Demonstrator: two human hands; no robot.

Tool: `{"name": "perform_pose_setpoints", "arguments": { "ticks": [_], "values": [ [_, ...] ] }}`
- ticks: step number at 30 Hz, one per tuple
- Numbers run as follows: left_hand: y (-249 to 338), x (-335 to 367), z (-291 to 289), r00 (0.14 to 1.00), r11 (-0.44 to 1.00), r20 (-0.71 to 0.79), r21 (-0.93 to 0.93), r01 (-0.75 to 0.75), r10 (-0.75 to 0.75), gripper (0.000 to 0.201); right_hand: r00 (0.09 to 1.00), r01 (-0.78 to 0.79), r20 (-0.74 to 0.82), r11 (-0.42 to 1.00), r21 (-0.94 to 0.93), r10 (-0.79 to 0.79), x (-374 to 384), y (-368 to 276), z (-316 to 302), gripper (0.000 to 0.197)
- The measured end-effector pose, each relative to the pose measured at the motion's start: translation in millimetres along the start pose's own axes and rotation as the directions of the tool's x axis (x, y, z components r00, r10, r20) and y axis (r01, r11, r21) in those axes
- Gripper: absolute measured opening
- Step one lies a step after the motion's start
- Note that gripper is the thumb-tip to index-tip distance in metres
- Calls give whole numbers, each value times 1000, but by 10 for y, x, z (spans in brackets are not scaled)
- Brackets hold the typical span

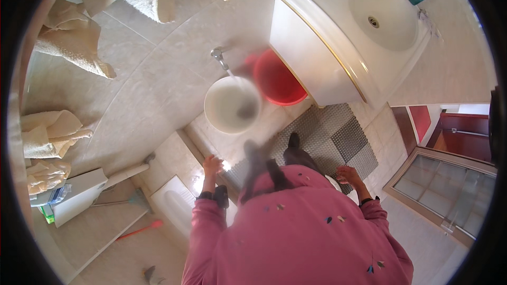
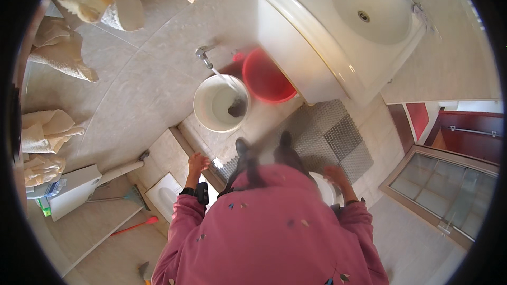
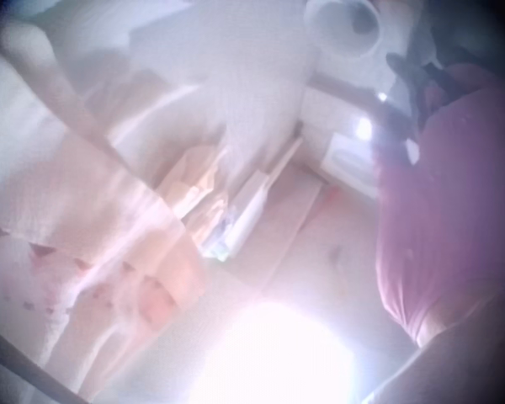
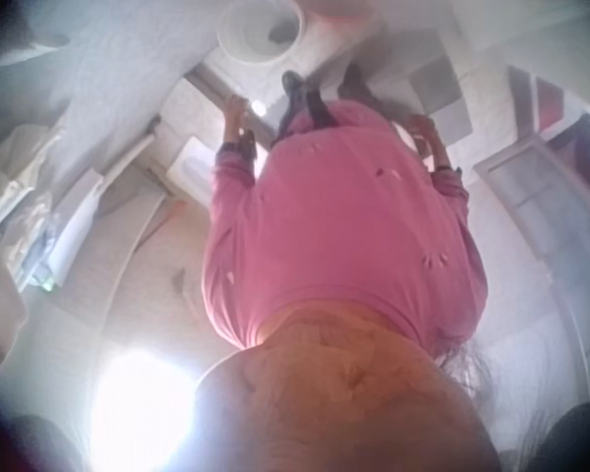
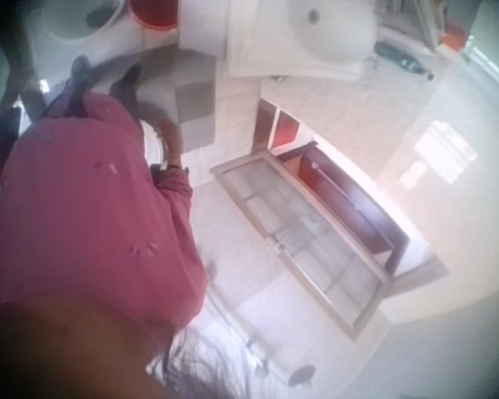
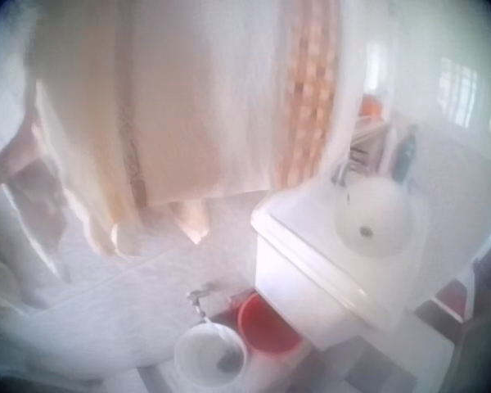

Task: The person rinses a bucket and a cloth under a faucet in a bathroom, then wipes the interior of the bucket with the cloth.

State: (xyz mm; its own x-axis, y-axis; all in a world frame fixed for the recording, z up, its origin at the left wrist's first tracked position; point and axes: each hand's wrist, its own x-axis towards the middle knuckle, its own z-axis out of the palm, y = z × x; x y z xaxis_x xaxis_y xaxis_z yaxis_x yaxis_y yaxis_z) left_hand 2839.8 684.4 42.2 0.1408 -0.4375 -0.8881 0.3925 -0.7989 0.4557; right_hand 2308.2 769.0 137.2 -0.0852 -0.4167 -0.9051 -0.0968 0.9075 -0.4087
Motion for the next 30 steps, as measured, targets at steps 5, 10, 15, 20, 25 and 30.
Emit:
{"name": "perform_pose_setpoints", "arguments": {
  "ticks": [5, 10, 15, 20, 25, 30],
  "values": [
    [285, -42, 278, 989, 956, -7, 257, -141, 148, 26, 997, 79, 1, 996, -32, -79, -46, -106, 107, 23],
    [513, -11, 429, 989, 953, 62, 266, -143, 131, 29, 997, 46, -54, 999, -22, -47, -120, -185, 196, 23],
    [499, 101, 434, 986, 925, 72, 339, -169, 153, 30, 997, 31, -66, 1000, 4, -31, -82, -84, 120, 25],
    [277, 387, 151, 989, 956, 30, 253, -149, 146, 34, 999, 37, -8, 994, 105, -36, -85, -161, 101, 26],
    [358, 201, 454, 980, 911, -80, 389, -139, 184, 39, 997, 34, -78, 996, 86, -27, -115, -41, 71, 27],
    [375, 154, 478, 959, 898, -77, 376, -226, 274, 44, 997, 20, -82, 996, 92, -12, -140, 64, 112, 32]
  ]
}}
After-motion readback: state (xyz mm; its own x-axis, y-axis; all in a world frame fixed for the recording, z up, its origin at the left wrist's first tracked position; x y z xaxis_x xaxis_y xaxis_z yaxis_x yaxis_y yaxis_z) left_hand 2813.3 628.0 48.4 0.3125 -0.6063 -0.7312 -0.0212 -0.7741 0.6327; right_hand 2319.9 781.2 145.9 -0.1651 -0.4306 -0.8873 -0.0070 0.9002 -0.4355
